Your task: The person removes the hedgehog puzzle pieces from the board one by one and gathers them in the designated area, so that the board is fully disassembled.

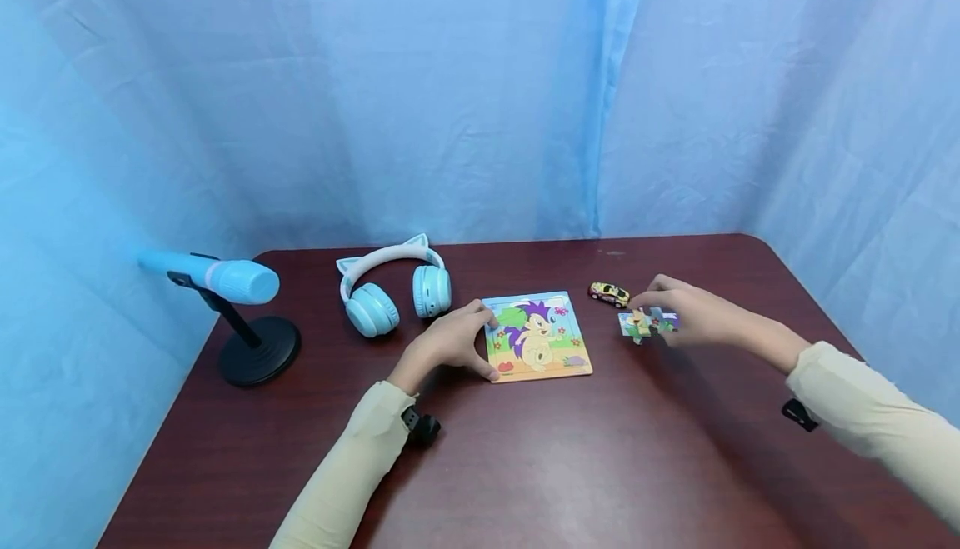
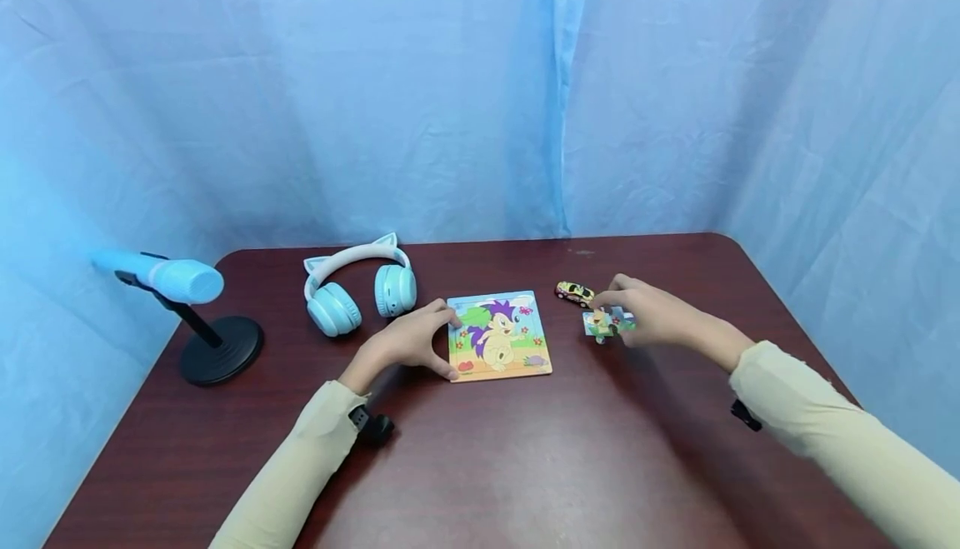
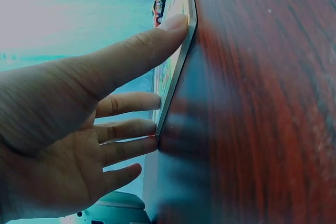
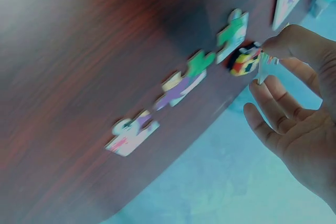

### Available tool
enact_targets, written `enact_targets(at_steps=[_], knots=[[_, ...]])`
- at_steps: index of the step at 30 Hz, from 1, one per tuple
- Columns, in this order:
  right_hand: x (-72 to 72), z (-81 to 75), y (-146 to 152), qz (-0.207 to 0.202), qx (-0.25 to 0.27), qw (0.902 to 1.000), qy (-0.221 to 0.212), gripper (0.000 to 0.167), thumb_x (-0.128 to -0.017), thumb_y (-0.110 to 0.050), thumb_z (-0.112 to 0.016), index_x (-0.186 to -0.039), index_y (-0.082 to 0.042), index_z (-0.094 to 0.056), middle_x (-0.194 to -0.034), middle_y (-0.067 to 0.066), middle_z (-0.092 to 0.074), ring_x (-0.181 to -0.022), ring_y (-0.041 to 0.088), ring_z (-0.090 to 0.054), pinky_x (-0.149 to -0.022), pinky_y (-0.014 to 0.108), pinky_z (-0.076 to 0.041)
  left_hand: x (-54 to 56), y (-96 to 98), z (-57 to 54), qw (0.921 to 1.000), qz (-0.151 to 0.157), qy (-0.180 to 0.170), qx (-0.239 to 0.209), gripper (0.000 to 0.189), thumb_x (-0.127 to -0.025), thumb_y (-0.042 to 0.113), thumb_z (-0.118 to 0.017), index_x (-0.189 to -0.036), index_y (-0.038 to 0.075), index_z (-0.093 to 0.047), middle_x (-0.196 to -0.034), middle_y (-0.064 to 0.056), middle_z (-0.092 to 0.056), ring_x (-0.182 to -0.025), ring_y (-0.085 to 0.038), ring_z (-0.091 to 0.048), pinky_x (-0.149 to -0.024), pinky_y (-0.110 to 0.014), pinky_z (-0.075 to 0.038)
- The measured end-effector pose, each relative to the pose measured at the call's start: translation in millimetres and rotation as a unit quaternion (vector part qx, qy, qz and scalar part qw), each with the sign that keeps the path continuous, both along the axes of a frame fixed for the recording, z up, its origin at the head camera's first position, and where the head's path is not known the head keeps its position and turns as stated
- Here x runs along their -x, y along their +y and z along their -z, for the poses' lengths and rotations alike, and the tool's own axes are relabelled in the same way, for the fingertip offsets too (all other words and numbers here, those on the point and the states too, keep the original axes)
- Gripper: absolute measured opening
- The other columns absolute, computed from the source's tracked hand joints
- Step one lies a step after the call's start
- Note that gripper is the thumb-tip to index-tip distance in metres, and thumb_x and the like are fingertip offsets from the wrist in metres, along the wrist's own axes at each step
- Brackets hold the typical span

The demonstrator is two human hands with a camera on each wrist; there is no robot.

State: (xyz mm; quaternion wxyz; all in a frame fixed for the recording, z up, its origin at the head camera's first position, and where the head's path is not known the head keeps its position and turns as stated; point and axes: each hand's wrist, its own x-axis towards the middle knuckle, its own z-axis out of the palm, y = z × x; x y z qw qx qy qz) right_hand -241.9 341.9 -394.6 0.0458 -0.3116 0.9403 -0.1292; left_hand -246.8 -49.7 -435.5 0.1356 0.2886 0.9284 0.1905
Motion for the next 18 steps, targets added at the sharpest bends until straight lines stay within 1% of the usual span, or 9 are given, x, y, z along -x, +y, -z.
enact_targets(at_steps=[2,3,6,10,14,18], knots=[[-2.3,0.7,10,0.0,0.0,1.0,0.003,0.056,-0.072,0.012,-0.071,-0.124,-0.009,-0.071,-0.108,0.01,-0.059,-0.077,0.011,-0.049,-0.059,0.024,-0.042,0.4,0.4,-0.9,1.0,0.001,0.0,0.003,0.075,-0.073,0.043,-0.093,-0.131,0.008,-0.06,-0.13,-0.009,-0.054,-0.109,-0.022,-0.058,-0.096,-0.039,-0.052],[-3.5,1.5,14,0.002,-0.001,1.0,0.005,0.056,-0.072,0.012,-0.07,-0.124,-0.01,-0.071,-0.108,0.01,-0.059,-0.074,0.009,-0.046,-0.057,0.023,-0.039,0.6,0.6,-1.4,1.0,0.0,-0.001,0.004,0.075,-0.072,0.043,-0.093,-0.13,0.008,-0.061,-0.13,-0.009,-0.054,-0.108,-0.022,-0.058,-0.095,-0.039,-0.052],[-6.8,3.6,27,0.006,-0.002,0.9999,0.011,0.058,-0.07,0.014,-0.069,-0.122,-0.011,-0.072,-0.105,0.008,-0.058,-0.065,0.003,-0.04,-0.055,0.022,-0.038,0.8,0.9,-2.9,1.0,0.001,-0.004,0.006,0.074,-0.073,0.043,-0.092,-0.13,0.008,-0.061,-0.129,-0.009,-0.054,-0.106,-0.021,-0.058,-0.093,-0.039,-0.052],[-12.5,4.9,41,0.015,-0.011,0.9997,0.014,0.056,-0.07,0.015,-0.068,-0.12,-0.01,-0.073,-0.104,0.007,-0.058,-0.064,0.001,-0.039,-0.055,0.021,-0.038,0.3,1.0,-4.1,0.9999,0.0,-0.005,0.009,0.073,-0.073,0.044,-0.092,-0.13,0.008,-0.061,-0.129,-0.009,-0.054,-0.105,-0.021,-0.057,-0.092,-0.038,-0.052],[-15.8,6.0,54,0.017,-0.021,0.9996,0.011,0.056,-0.07,0.014,-0.069,-0.12,-0.01,-0.072,-0.105,0.007,-0.058,-0.067,0.0,-0.036,-0.055,0.022,-0.034,0.1,0.7,-3.9,1.0,-0.002,-0.006,0.007,0.073,-0.074,0.043,-0.092,-0.129,0.008,-0.061,-0.128,-0.009,-0.054,-0.105,-0.021,-0.056,-0.092,-0.038,-0.052],[-18.1,10.3,66,0.01,-0.02,0.9997,0.006,0.058,-0.068,0.016,-0.069,-0.12,-0.009,-0.073,-0.107,0.009,-0.058,-0.061,-0.002,-0.032,-0.054,0.022,-0.033,0.0,0.7,-2.8,0.9999,-0.006,-0.008,0.004,0.072,-0.074,0.043,-0.091,-0.13,0.008,-0.061,-0.128,-0.009,-0.054,-0.105,-0.021,-0.056,-0.092,-0.038,-0.053]])
